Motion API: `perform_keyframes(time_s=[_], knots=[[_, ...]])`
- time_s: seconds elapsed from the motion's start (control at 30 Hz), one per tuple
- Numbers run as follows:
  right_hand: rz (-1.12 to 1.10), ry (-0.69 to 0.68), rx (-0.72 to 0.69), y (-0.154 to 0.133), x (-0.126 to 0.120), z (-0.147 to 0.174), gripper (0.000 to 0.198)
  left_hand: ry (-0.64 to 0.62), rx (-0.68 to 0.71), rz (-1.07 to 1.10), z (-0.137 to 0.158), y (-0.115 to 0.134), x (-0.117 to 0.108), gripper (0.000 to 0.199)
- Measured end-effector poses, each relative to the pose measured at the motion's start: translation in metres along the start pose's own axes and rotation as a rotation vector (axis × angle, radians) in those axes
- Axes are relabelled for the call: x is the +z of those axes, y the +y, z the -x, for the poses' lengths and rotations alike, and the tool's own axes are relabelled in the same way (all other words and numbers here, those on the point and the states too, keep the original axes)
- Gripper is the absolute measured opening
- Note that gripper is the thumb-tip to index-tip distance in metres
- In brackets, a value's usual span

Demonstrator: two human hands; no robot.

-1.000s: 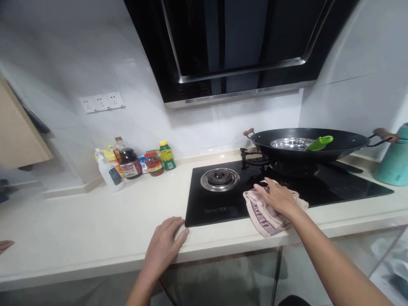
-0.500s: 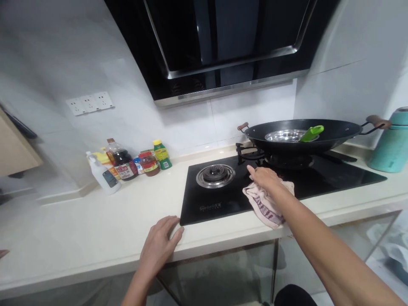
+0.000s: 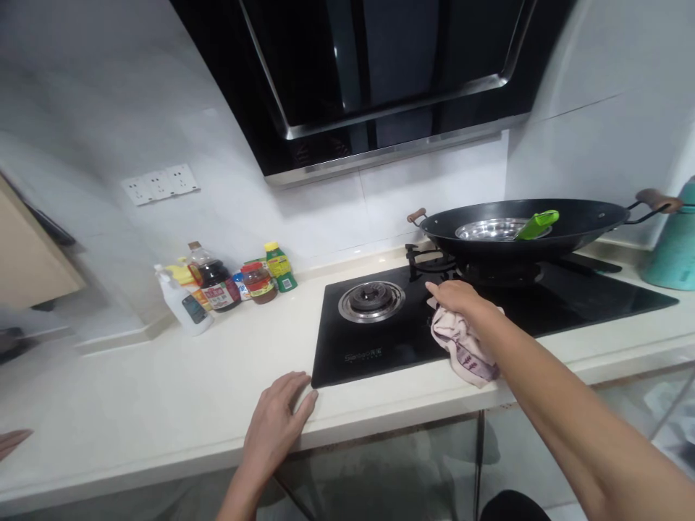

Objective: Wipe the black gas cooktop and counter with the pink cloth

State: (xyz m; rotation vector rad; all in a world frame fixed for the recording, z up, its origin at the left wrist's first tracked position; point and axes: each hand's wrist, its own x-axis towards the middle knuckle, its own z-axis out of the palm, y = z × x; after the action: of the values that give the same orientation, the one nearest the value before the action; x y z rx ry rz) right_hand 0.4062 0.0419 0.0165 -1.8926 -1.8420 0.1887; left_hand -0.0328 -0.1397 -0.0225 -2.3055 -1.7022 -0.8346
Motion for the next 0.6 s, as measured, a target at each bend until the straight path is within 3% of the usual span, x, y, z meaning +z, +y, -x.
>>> perform_keyframes(time_s=[0.1,0.33,0.5,0.6], knots=[[0.049,-0.036,-0.011,0.003,0.004,0.024,0.056,0.025,0.001,0.009,0.001,-0.001,0.001,0.029],[0.101,0.039,-0.094,0.008,0.007,0.093,0.074,0.037,0.004,0.01,0.004,0.001,0.001,0.027],[0.232,0.242,-0.134,0.0,0.019,0.124,0.061,0.034,-0.002,0.017,0.004,0.002,0.001,0.027],[0.275,0.282,-0.171,-0.007,0.025,0.141,0.047,0.033,0.007,0.031,0.003,0.003,0.0,0.027]])
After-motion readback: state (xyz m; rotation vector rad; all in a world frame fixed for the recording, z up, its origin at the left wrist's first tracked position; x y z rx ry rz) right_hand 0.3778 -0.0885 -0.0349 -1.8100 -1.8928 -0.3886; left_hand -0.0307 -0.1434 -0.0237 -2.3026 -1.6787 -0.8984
